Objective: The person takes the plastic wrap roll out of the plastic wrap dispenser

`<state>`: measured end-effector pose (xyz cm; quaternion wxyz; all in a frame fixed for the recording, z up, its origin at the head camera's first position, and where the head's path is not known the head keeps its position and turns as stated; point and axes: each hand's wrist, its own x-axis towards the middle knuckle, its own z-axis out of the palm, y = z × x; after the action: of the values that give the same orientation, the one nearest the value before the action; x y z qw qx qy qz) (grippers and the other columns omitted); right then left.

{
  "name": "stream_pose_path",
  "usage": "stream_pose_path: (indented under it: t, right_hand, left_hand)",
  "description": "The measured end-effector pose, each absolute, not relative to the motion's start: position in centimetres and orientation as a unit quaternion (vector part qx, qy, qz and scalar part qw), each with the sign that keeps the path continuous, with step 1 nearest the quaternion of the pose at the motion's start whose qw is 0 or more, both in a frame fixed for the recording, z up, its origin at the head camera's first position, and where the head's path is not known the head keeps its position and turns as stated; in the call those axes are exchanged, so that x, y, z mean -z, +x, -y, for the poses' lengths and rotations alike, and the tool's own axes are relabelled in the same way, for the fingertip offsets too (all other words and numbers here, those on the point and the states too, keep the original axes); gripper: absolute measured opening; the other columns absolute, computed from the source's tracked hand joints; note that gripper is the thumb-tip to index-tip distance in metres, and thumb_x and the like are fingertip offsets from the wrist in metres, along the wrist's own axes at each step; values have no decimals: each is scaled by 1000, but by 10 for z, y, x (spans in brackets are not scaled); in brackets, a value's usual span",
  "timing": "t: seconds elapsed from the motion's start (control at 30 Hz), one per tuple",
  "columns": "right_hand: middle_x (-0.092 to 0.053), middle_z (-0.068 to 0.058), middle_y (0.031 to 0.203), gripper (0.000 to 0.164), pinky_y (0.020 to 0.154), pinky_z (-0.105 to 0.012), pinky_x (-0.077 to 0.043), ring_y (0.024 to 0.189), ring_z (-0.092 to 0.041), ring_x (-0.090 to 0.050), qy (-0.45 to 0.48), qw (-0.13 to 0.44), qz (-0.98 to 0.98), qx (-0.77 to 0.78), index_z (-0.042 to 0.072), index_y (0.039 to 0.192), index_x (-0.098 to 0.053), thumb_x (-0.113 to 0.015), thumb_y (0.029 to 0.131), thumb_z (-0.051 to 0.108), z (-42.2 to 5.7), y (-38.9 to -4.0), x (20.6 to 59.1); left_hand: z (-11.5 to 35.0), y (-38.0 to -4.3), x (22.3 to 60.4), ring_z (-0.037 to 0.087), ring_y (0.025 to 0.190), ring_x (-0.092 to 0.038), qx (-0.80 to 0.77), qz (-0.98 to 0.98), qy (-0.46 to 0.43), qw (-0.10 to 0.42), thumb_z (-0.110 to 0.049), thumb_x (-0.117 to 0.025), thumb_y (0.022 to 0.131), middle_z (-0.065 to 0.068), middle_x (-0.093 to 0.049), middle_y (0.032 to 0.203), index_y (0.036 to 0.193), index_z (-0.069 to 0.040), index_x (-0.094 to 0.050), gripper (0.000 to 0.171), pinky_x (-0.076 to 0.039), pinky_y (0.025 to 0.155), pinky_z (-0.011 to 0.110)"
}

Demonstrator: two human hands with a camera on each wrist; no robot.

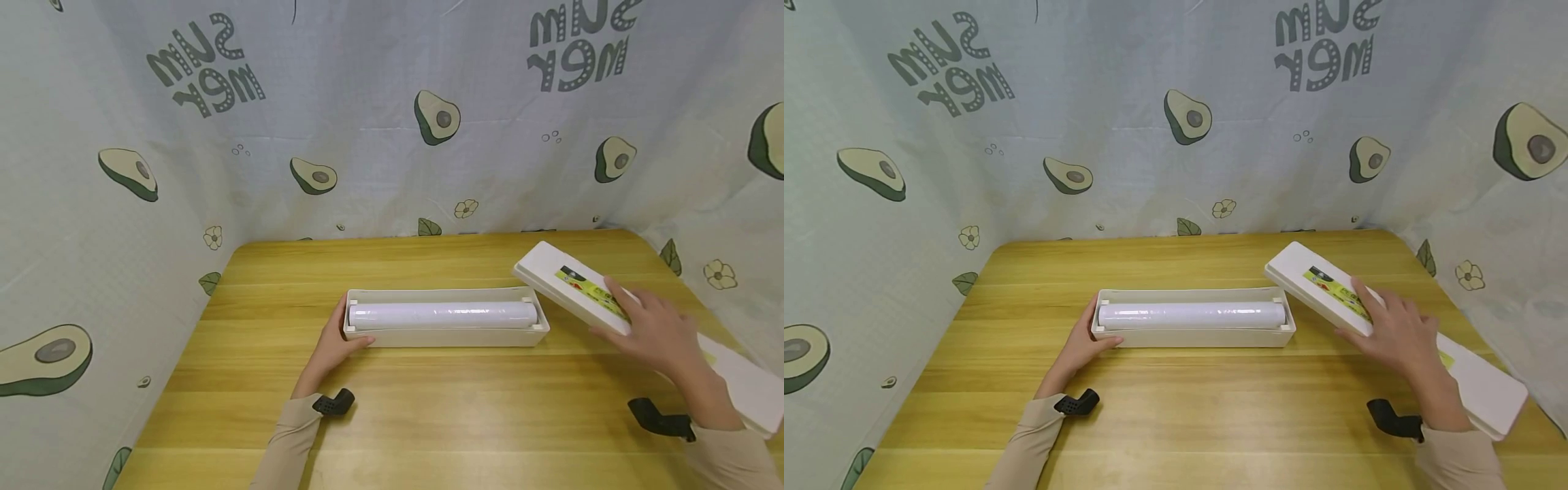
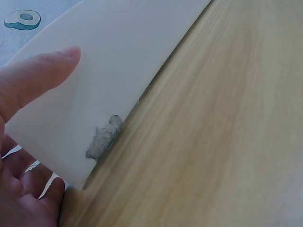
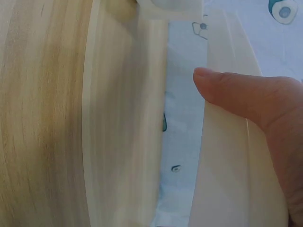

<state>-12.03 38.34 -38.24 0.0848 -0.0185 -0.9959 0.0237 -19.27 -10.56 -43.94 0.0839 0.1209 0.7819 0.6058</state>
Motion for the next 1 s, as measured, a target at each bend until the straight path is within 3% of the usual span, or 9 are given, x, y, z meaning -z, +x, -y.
stream_pose_path:
  t: [1.0]
  right_hand:
    - [-34, -42, 127, 101, 67, -76, -29, 103, -62, -34, -76, 51, 993, -68, 20, 152, -4, -59, 79, 63, -406, -115, 396]
  left_hand:
    - [108, -206, 469, 27, 130, -41, -604, -784, 129, 58, -10, -78, 74, 11, -34, 150, 152, -17, -12, 102, -38, 106, 43]
